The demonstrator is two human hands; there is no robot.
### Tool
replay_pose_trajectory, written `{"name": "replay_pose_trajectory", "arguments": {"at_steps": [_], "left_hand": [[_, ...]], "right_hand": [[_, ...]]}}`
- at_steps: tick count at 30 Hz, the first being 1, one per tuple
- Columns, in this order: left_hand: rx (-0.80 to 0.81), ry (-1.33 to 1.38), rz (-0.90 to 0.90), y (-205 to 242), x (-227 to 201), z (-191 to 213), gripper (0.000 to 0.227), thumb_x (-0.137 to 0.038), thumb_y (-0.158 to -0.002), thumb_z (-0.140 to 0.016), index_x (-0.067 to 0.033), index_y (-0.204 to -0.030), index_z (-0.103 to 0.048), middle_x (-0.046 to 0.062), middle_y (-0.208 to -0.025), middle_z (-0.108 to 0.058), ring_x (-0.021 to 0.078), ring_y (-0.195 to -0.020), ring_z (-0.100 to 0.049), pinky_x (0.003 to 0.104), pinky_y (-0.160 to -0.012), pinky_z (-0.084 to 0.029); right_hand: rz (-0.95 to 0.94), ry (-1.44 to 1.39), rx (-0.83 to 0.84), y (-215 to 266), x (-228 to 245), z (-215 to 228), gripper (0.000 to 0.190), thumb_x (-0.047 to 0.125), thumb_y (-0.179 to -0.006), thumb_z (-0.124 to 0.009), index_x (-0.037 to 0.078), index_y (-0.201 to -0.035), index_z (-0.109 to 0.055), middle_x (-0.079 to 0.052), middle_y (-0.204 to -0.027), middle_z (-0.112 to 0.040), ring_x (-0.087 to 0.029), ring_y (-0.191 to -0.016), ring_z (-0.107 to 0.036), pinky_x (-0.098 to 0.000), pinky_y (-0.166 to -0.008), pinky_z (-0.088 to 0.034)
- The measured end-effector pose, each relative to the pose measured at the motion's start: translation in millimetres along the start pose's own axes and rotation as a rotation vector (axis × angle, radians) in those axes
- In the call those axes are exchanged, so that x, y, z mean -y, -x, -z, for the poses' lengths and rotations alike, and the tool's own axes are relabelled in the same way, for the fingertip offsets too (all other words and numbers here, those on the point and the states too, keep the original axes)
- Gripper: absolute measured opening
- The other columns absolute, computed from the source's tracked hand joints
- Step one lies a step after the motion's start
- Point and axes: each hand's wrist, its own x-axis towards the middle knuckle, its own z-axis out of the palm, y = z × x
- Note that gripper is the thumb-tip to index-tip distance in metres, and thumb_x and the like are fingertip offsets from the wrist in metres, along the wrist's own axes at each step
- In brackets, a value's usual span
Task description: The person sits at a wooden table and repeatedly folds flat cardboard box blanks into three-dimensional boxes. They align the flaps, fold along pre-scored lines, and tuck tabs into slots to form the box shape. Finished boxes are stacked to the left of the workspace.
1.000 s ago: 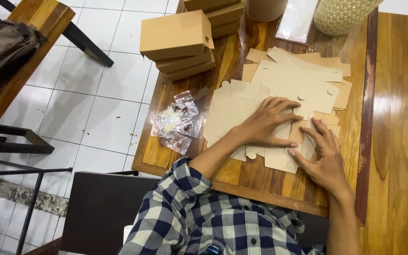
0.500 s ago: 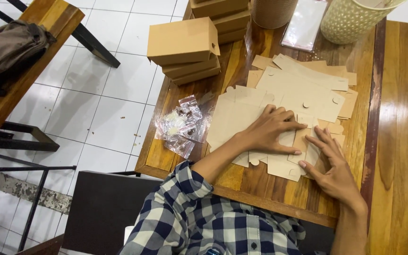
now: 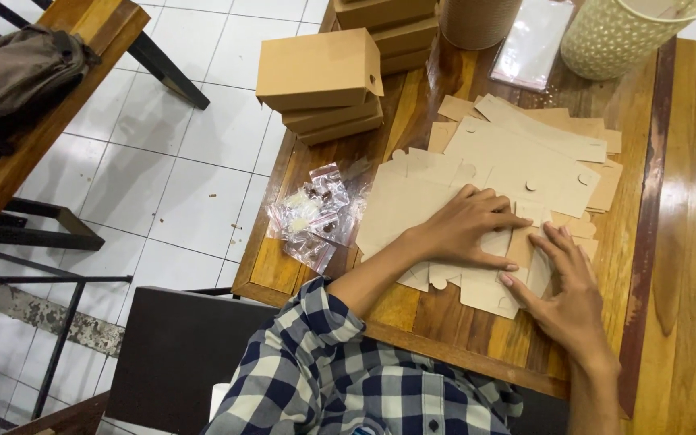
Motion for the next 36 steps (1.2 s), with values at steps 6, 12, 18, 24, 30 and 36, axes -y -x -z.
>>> {"name": "replay_pose_trajectory", "arguments": {"at_steps": [6, 12, 18, 24, 30, 36], "left_hand": [[0.011, 0.000, -0.001, -2.0, 2.1, -0.6, 0.078, -0.076, -0.083, -0.062, -0.0227, -0.140, -0.062, 0.002, -0.112, -0.067, 0.0191, -0.099, -0.059, 0.040, -0.091, -0.041], [0.023, 0.016, 0.022, -2.2, 0.9, -1.8, 0.079, -0.076, -0.082, -0.062, -0.0239, -0.141, -0.061, 0.001, -0.112, -0.067, 0.0171, -0.100, -0.059, 0.039, -0.094, -0.043], [-0.002, 0.025, -0.002, -2.2, 0.5, 1.8, 0.076, -0.073, -0.083, -0.065, -0.0238, -0.140, -0.063, 0.001, -0.109, -0.067, 0.0179, -0.096, -0.059, 0.038, -0.090, -0.040], [-0.089, 0.101, 0.024, 0.0, 0.2, 1.2, 0.073, -0.072, -0.075, -0.077, -0.0221, -0.128, -0.070, -0.005, -0.094, -0.058, 0.0154, -0.094, -0.057, 0.036, -0.094, -0.040], [-0.080, 0.101, 0.031, -0.3, 0.6, 1.1, 0.073, -0.072, -0.075, -0.077, -0.0226, -0.128, -0.070, -0.005, -0.094, -0.060, 0.0150, -0.094, -0.057, 0.035, -0.094, -0.040], [-0.083, 0.141, 0.027, -0.5, -0.8, 4.4, 0.072, -0.068, -0.074, -0.080, -0.0207, -0.127, -0.071, -0.004, -0.093, -0.060, 0.0158, -0.093, -0.057, 0.036, -0.095, -0.038]], "right_hand": [[-0.027, -0.124, 0.196, -5.2, -9.6, 26.5, 0.076, 0.023, -0.076, -0.080, 0.020, -0.147, -0.054, -0.003, -0.169, -0.037, -0.025, -0.159, -0.028, -0.0564, -0.126, -0.022], [0.033, -0.202, 0.204, -5.1, -4.0, 33.2, 0.073, 0.017, -0.077, -0.078, 0.015, -0.147, -0.055, -0.006, -0.167, -0.041, -0.025, -0.160, -0.026, -0.0504, -0.130, -0.017], [0.076, -0.112, 0.116, -0.8, -14.3, 13.6, 0.074, 0.028, -0.080, -0.077, 0.015, -0.149, -0.052, -0.008, -0.169, -0.037, -0.028, -0.161, -0.023, -0.0633, -0.127, -0.012], [0.018, -0.087, -0.072, 3.2, 5.2, -4.8, 0.075, 0.036, -0.077, -0.087, 0.011, -0.143, -0.061, -0.018, -0.160, -0.049, -0.040, -0.155, -0.034, -0.0593, -0.129, -0.014], [0.061, 0.004, -0.125, 3.4, -4.3, -13.0, 0.073, 0.041, -0.076, -0.088, 0.012, -0.139, -0.064, -0.016, -0.157, -0.053, -0.039, -0.152, -0.039, -0.0608, -0.128, -0.021], [0.053, -0.081, -0.003, 1.8, -10.0, 8.3, 0.069, 0.028, -0.074, -0.089, 0.016, -0.138, -0.065, -0.012, -0.158, -0.054, -0.036, -0.153, -0.038, -0.0575, -0.127, -0.021]]}}
